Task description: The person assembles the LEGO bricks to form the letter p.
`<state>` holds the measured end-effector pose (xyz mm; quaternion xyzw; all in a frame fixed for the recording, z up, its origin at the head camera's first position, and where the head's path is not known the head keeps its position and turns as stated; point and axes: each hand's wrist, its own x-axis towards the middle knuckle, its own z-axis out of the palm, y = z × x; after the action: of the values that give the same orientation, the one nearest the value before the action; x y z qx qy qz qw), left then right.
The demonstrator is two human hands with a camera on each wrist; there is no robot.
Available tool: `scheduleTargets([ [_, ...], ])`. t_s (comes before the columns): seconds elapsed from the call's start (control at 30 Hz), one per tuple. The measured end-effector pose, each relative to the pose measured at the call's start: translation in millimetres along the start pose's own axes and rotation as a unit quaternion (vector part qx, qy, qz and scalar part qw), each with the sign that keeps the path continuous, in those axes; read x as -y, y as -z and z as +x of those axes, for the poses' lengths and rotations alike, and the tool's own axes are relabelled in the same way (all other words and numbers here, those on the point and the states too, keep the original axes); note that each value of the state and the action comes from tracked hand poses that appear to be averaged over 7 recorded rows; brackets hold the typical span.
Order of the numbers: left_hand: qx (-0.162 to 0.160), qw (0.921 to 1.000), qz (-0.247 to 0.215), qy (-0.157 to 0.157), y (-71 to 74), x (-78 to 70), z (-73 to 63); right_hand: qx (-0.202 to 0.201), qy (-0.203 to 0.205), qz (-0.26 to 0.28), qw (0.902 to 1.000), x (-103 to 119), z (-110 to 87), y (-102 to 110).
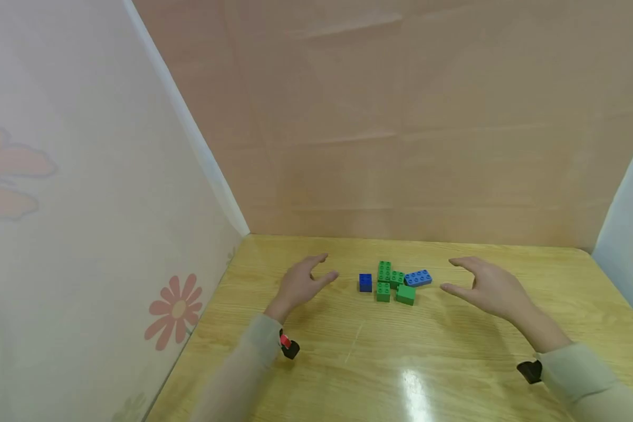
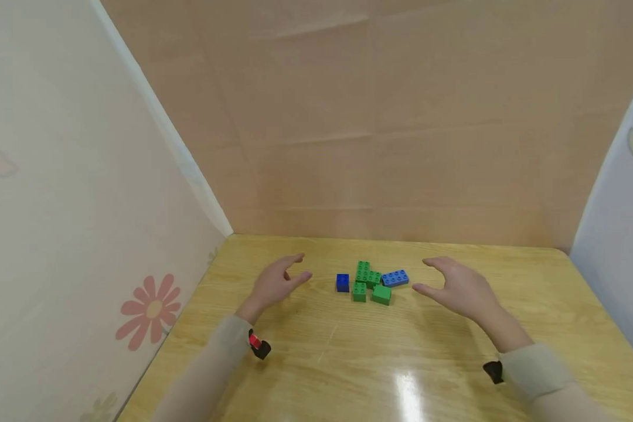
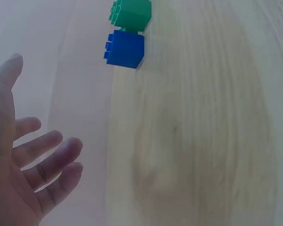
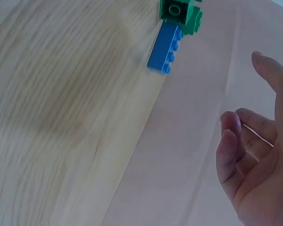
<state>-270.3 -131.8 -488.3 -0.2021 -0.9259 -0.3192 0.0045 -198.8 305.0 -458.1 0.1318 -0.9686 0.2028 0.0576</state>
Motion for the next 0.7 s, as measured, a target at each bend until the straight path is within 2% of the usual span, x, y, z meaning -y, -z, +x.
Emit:
scheduleTargets([
  [0.23,0.016,0.9981,-0.058,0.011,-22.4,2.8,3.7,-0.008,0.02,0.026,0.9994,16.1,6.3,-21.8],
  [0.47,0.039,0.9927,-0.113,0.015,-45.9,4.4,12.0,0.0,0.023,0.073,0.9971,20.4,11.2,-48.5],
  [0.7,0.042,0.9925,-0.115,0.005,-67.7,5.5,25.4,0.006,0.016,0.089,0.9958,20.7,18.1,-69.5],
])
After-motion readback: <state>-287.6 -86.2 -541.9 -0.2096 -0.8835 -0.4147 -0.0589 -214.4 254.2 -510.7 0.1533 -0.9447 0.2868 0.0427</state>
